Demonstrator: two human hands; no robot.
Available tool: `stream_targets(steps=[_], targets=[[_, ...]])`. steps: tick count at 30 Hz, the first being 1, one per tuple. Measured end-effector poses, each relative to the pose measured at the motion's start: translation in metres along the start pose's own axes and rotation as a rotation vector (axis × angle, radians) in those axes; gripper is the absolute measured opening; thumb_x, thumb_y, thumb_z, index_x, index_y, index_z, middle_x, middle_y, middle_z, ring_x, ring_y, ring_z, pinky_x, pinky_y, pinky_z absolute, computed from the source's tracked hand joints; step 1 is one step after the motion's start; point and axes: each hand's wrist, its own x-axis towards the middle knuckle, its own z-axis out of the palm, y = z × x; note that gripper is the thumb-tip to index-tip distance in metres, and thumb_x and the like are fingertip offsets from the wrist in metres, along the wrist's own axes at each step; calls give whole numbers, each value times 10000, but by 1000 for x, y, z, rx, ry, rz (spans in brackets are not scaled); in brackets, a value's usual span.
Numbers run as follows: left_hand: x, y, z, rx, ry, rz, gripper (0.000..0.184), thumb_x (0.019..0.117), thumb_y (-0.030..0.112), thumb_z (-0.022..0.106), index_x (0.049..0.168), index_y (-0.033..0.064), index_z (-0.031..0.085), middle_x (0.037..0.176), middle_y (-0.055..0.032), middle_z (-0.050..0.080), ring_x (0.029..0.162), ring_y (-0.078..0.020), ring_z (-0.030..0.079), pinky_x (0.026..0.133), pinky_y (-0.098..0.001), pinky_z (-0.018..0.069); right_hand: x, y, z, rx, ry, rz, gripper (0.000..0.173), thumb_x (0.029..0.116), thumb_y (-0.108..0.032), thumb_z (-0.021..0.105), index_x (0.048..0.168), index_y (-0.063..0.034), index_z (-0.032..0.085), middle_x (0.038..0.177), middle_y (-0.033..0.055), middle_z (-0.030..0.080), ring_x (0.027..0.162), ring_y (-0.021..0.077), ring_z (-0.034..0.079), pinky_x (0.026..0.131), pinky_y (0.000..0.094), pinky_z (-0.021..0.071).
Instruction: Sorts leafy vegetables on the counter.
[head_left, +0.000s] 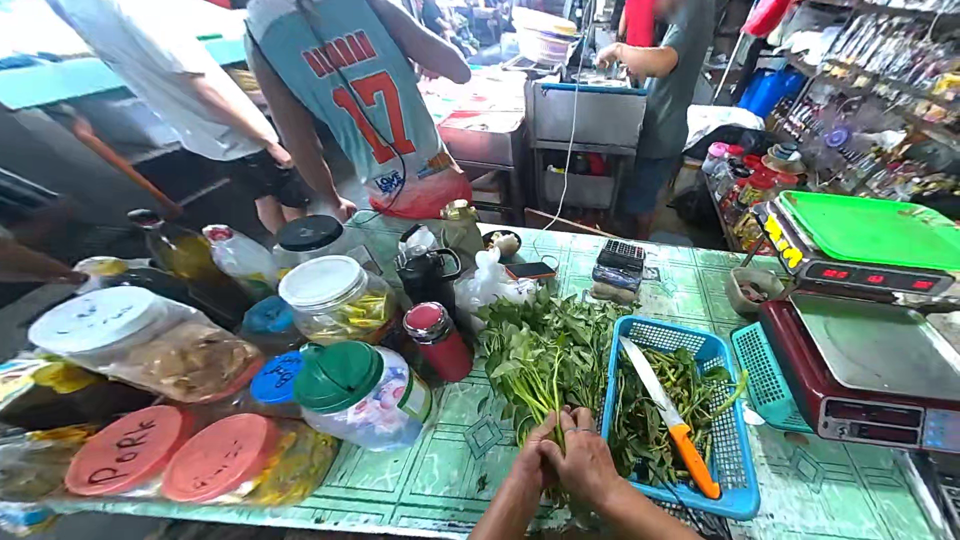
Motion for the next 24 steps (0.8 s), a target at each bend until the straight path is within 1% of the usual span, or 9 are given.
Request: stream_targets(steps=[3,5,7,10,12,15,19,22,24], targets=[[3,9,-5,-8,19,10,195,1021,132,477,1092,33,630,883,-83,715,795,-145,709,725,-313,603,-2,11,2,36,50,-191,724,964,-611,553,1423,-52,603,1449,222,524,1341,363,509,1101,502,451],[2,23,-7,4,67,-10,193,1010,98,519,1127,-9,630,943,-144,740,838,-210,732,767,-377,616,4,27,-15,180,208,-236,456,980,-429,609,1222,-63,731,1321,174,626,1239,302,597,1045,483,511],[1,36,-12,4,41,-4,173,1016,55,522,1161,-21,578,958,-167,740,809,-241,735,773,-408,622,21,53,-45,223,328,-53,336,1045,-275,526,1128,-9,713,1205,176,658,1098,277,665,964,454,559],[1,46,-23,-4,-74,121,266,929,29,576,1193,41,547,810,-78,666,675,-188,676,695,-382,619,63,105,-69,3,175,249,325,1067,-187,458,1246,-48,691,1282,185,654,1187,328,641,1035,510,504],[5,49,-27,-13,-122,147,408,940,84,582,1343,53,530,771,-39,646,663,-169,668,707,-384,620,84,128,-61,-189,-15,265,368,1015,-66,480,1333,-88,666,1384,200,588,1250,376,601,1037,557,504],[8,54,-34,5,-76,53,285,1008,93,503,1267,15,594,769,-63,641,665,-186,656,711,-396,609,94,139,-42,-413,-133,204,373,992,12,476,1319,-12,654,1435,253,531,1305,421,550,1026,573,503],[3,59,-40,20,-47,-3,322,877,-12,550,1192,52,562,925,-98,680,756,-218,694,703,-401,619,92,148,-44,-532,-109,77,336,1006,-19,479,1255,-48,703,1396,257,557,1282,423,563,1001,570,513],[-2,64,-34,61,-53,80,387,841,-62,568,1215,38,543,1170,-191,723,922,-288,744,741,-395,625,83,150,-73,-426,126,-19,261,990,-59,548,1139,-75,762,1334,229,616,1218,426,601,983,592,518],[-2,68,-31,114,-26,118,403,860,-92,556,1247,17,530,1130,-207,734,911,-294,749,757,-392,622,77,148,-98,-378,299,-58,215,984,-80,577,1081,-50,767,1251,211,670,1180,415,629,979,587,520]])
